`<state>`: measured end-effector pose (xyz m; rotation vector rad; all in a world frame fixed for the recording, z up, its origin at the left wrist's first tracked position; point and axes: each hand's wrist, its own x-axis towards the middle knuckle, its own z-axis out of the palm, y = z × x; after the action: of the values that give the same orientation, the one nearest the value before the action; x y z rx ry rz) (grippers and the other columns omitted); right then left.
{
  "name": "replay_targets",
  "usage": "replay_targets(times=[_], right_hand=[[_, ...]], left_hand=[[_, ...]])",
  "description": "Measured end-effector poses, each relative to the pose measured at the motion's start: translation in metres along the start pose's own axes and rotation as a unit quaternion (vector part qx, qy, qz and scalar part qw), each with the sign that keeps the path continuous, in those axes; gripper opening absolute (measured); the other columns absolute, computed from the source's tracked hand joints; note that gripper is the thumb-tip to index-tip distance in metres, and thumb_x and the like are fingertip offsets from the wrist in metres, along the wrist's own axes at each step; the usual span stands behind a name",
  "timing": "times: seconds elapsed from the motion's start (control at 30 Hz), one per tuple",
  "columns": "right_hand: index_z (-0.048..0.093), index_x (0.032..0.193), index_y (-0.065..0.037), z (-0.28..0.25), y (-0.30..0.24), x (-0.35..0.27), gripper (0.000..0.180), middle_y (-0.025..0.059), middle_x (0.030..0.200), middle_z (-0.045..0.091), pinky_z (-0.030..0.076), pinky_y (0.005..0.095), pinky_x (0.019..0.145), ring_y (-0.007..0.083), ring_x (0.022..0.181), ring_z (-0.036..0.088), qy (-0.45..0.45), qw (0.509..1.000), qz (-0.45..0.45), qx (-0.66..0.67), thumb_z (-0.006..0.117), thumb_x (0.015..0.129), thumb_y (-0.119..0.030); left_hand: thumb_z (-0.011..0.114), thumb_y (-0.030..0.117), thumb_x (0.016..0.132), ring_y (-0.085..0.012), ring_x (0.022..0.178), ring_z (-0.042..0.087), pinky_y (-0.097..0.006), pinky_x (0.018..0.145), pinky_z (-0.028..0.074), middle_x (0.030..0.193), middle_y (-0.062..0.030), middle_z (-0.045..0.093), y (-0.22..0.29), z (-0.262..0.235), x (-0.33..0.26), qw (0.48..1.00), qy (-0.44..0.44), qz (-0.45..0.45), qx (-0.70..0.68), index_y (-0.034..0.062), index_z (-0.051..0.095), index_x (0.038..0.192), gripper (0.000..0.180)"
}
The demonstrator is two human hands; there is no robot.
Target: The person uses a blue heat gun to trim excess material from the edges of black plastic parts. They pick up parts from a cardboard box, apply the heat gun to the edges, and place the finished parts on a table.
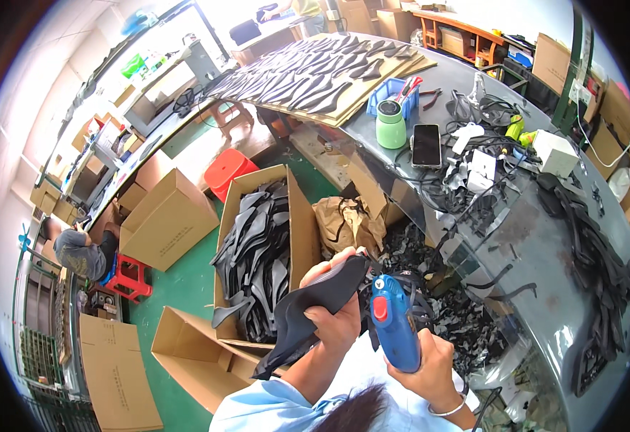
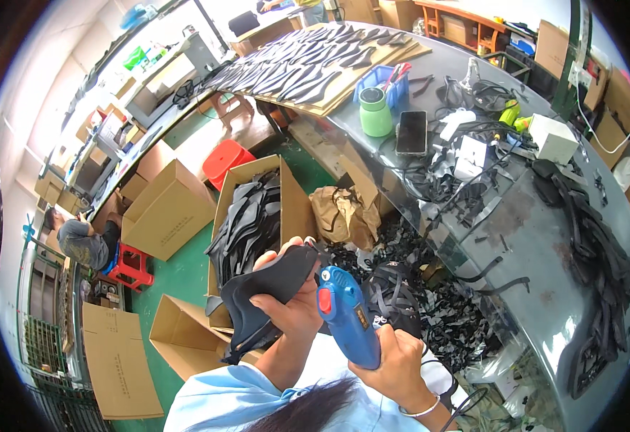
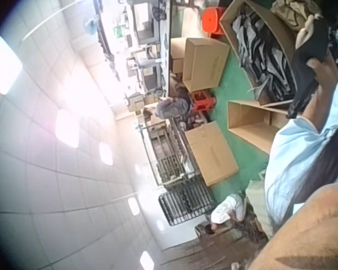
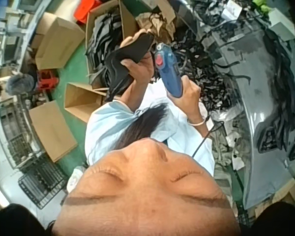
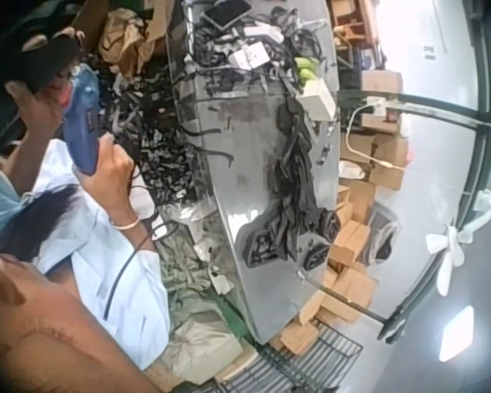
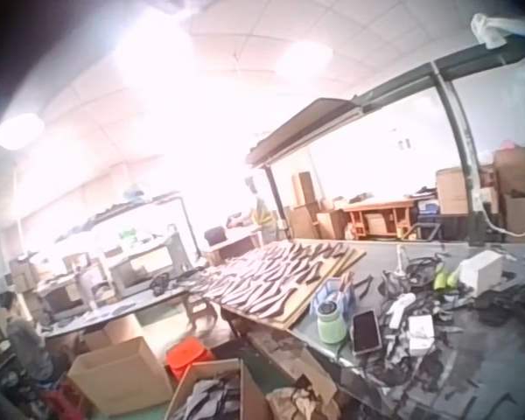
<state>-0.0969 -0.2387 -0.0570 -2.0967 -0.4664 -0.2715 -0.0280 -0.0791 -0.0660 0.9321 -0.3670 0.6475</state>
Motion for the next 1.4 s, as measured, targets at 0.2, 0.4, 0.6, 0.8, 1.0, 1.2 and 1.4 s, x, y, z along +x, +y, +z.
replay_targets(times=[0.2,0.4,0.6,0.8,1.0,1.2,1.4], right_hand=[[0.051,0.076,-0.004,-0.002,0.002,-0.004,0.041,0.0087,0.058,0.053,0.044,0.0373,0.051,0.0276,0.051,0.055,-0.006,1.0,0.008,-0.006,0.08,0.053,-0.022],[0.051,0.076,-0.004,-0.002,0.0,-0.002,0.041,0.008,0.058,0.053,0.043,0.0367,0.049,0.0268,0.05,0.054,-0.005,1.0,-0.007,-0.018,0.08,0.053,-0.021],[0.046,0.071,-0.004,-0.007,-0.002,0.002,0.039,0.0096,0.056,0.05,0.043,0.0375,0.049,0.0292,0.05,0.053,-0.006,0.999,-0.019,-0.034,0.079,0.056,-0.019],[0.049,0.074,-0.005,-0.011,0.008,-0.001,0.042,0.0085,0.055,0.05,0.042,0.037,0.048,0.0278,0.048,0.052,-0.008,0.999,-0.023,-0.046,0.081,0.052,-0.021],[0.048,0.072,-0.006,-0.013,0.01,-0.002,0.042,0.0084,0.055,0.051,0.041,0.0372,0.049,0.0282,0.048,0.052,-0.014,0.997,-0.039,-0.069,0.081,0.052,-0.021],[0.044,0.068,-0.007,-0.017,0.007,0.001,0.041,0.0074,0.052,0.049,0.038,0.0354,0.048,0.0266,0.045,0.05,-0.012,0.994,-0.057,-0.095,0.08,0.056,-0.02],[0.047,0.07,-0.006,-0.013,0.009,-0.002,0.042,0.0086,0.058,0.049,0.039,0.0382,0.051,0.0284,0.052,0.05,-0.014,0.992,-0.042,-0.119,0.08,0.047,-0.017]], left_hand=[[0.039,0.064,0.088,-0.037,0.117,0.05,-0.042,0.095,0.047,0.126,-0.0237,0.049,0.005,0.001,0.004,0.999,-0.011,0.029,0.018,0.0098,0.038,0.129,0.068],[0.039,0.063,0.089,-0.0358,0.115,0.052,-0.042,0.097,0.043,0.126,-0.0267,0.047,0.005,-0.001,0.003,0.998,-0.039,0.035,0.025,0.0087,0.038,0.127,0.067],[0.044,0.062,0.088,-0.0357,0.114,0.052,-0.044,0.099,0.04,0.121,-0.0269,0.052,0.012,-0.01,0.006,0.993,-0.089,0.009,0.077,0.0066,0.04,0.124,0.066],[0.044,0.061,0.088,-0.0362,0.112,0.054,-0.046,0.097,0.042,0.119,-0.0237,0.055,0.031,-0.024,0.015,0.984,-0.087,-0.155,-0.002,0.0064,0.042,0.124,0.065],[0.044,0.058,0.09,-0.0346,0.11,0.055,-0.046,0.096,0.043,0.118,-0.0236,0.055,0.038,-0.028,0.019,0.979,-0.084,-0.184,0.012,0.0042,0.043,0.124,0.064],[0.048,0.049,0.092,-0.034,0.108,0.056,-0.046,0.095,0.043,0.112,-0.0233,0.058,0.049,-0.022,0.028,0.976,-0.097,-0.188,0.046,-0.0041,0.049,0.117,0.059],[0.056,0.036,0.09,-0.0315,0.106,0.057,-0.044,0.093,0.045,0.108,-0.022,0.059,0.057,-0.015,0.03,0.968,-0.066,-0.22,0.1,-0.0059,0.053,0.113,0.048]])
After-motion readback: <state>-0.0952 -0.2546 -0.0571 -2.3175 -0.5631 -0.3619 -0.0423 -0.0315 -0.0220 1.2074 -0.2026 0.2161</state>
